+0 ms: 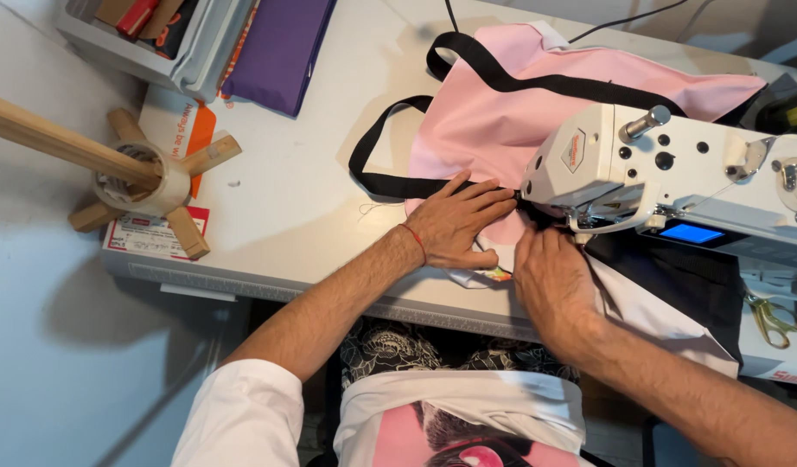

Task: Sewing a strap and seams on a tote bag using an industrial sewing machine.

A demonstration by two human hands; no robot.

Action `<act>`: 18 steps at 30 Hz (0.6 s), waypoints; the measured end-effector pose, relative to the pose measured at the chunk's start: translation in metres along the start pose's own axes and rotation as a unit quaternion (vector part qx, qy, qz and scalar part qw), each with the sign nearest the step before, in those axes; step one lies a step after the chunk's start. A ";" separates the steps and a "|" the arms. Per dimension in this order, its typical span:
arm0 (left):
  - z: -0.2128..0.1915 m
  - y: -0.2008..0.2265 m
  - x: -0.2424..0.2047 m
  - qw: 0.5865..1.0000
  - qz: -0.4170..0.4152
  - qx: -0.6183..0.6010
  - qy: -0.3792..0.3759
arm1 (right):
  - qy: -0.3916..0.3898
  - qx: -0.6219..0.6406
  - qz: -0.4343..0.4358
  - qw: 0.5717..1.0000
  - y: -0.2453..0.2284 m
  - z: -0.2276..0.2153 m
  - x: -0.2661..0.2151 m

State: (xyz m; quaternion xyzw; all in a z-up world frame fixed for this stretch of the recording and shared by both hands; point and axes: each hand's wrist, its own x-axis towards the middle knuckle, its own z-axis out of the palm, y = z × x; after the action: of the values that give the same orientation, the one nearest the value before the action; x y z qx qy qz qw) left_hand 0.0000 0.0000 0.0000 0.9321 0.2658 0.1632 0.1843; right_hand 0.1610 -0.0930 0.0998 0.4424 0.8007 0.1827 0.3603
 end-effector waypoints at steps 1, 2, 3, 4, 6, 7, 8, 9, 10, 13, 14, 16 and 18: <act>-0.001 -0.002 0.000 1.000 -0.002 0.002 0.003 | -0.027 -0.025 0.015 0.999 -0.002 -0.005 0.003; 0.000 -0.004 0.000 1.000 -0.004 0.005 0.003 | -0.024 -0.025 0.015 0.999 -0.003 -0.006 0.006; 0.002 -0.004 -0.001 1.000 0.000 0.001 0.010 | -0.058 -0.042 0.018 0.997 -0.005 -0.007 0.007; 0.005 -0.005 -0.002 1.000 0.003 -0.002 0.016 | -0.093 -0.060 0.022 0.994 -0.006 -0.007 0.008; 0.003 -0.003 -0.003 1.000 0.001 -0.003 0.007 | -0.107 -0.043 0.014 0.993 -0.004 -0.002 0.007; 0.000 -0.003 0.000 1.000 0.004 0.001 0.000 | -0.119 -0.028 0.013 0.992 0.000 0.000 0.007; 0.000 -0.002 0.001 1.000 0.008 -0.001 0.001 | -0.122 -0.028 0.016 0.992 0.001 0.002 0.006; -0.001 -0.003 0.001 1.000 0.005 0.004 -0.010 | -0.103 -0.017 -0.004 0.994 0.003 0.003 0.007; -0.001 -0.003 0.001 1.000 0.002 0.009 -0.021 | -0.085 -0.005 -0.023 0.996 0.005 0.004 0.007; 0.002 -0.005 0.000 1.000 0.000 -0.012 -0.007 | -0.024 -0.031 0.003 0.999 0.001 0.014 0.009; 0.003 -0.005 0.001 1.000 0.003 -0.013 -0.006 | -0.025 -0.031 0.005 0.999 0.001 0.015 0.010; 0.004 -0.005 0.001 1.000 -0.006 -0.026 -0.001 | 0.078 0.014 0.051 0.996 0.002 0.018 0.013; 0.003 -0.004 0.002 1.000 -0.008 -0.025 -0.006 | 0.060 -0.011 0.022 0.998 0.008 0.008 0.014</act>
State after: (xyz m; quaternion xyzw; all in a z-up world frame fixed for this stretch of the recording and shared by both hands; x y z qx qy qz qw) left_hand 0.0010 0.0037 -0.0039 0.9258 0.2683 0.1631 0.2106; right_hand 0.1668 -0.0774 0.0936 0.4443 0.8086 0.2259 0.3126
